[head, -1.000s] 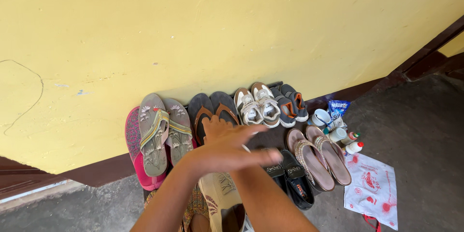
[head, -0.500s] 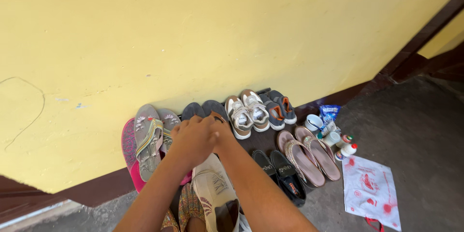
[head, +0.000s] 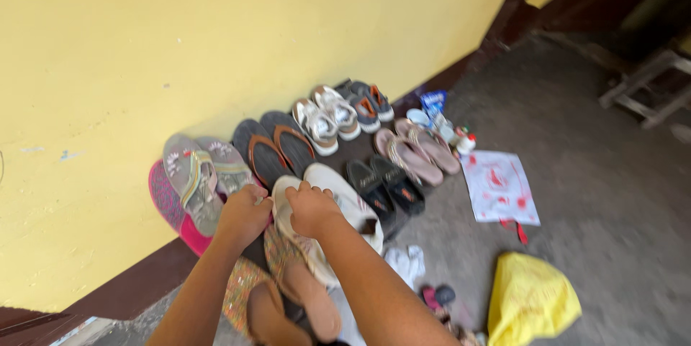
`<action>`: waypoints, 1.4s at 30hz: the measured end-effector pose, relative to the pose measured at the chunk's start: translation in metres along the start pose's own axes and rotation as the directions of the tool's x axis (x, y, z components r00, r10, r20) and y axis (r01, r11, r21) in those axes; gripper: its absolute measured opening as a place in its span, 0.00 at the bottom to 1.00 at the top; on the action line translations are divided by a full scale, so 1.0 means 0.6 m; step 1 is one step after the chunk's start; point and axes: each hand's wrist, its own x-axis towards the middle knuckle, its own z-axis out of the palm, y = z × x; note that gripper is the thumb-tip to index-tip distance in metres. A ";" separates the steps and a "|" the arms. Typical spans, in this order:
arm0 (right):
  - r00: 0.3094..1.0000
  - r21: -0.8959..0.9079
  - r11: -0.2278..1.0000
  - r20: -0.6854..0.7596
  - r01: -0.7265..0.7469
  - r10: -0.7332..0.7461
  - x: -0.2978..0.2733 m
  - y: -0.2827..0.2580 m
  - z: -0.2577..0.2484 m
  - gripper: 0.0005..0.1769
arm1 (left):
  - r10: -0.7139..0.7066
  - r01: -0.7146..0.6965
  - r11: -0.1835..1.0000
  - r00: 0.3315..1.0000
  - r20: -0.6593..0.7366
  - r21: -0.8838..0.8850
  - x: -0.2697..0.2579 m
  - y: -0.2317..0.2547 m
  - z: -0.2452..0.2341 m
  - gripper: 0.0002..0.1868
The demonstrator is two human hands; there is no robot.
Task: The person organizes footwear by picking up various shoes and sandals from the floor, pairing them, and placing them on a multi-tier shoe rack. They also wipe the floor with a plastic bag and gather debris into a cloth.
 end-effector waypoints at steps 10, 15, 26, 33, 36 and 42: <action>0.994 0.098 0.990 0.012 -0.105 0.104 -0.177 -0.119 0.053 0.26 | -0.015 0.018 0.999 0.998 0.068 -0.046 -0.172 -0.017 -0.037 0.16; 0.976 0.101 0.972 0.077 -0.212 0.205 -0.257 -0.149 0.051 0.28 | 0.014 -0.014 1.000 0.993 0.117 -0.001 -0.236 -0.002 -0.043 0.16; 0.943 0.140 0.933 0.024 -0.331 0.331 -0.453 -0.102 0.036 0.26 | -0.096 0.087 0.995 0.974 0.206 0.053 -0.358 0.080 0.017 0.17; 0.899 0.129 0.890 0.082 -0.438 0.431 -0.656 -0.044 0.067 0.27 | -0.124 0.107 0.991 0.956 0.268 0.076 -0.511 0.142 0.119 0.16; 0.872 0.148 0.860 0.088 -0.489 0.481 -0.755 -0.020 0.091 0.28 | -0.062 0.059 0.998 0.950 0.305 0.021 -0.582 0.163 0.163 0.16; 0.815 0.208 0.788 0.114 -0.579 0.568 -0.901 0.003 0.131 0.27 | -0.096 0.066 0.994 0.919 0.383 0.091 -0.689 0.216 0.228 0.14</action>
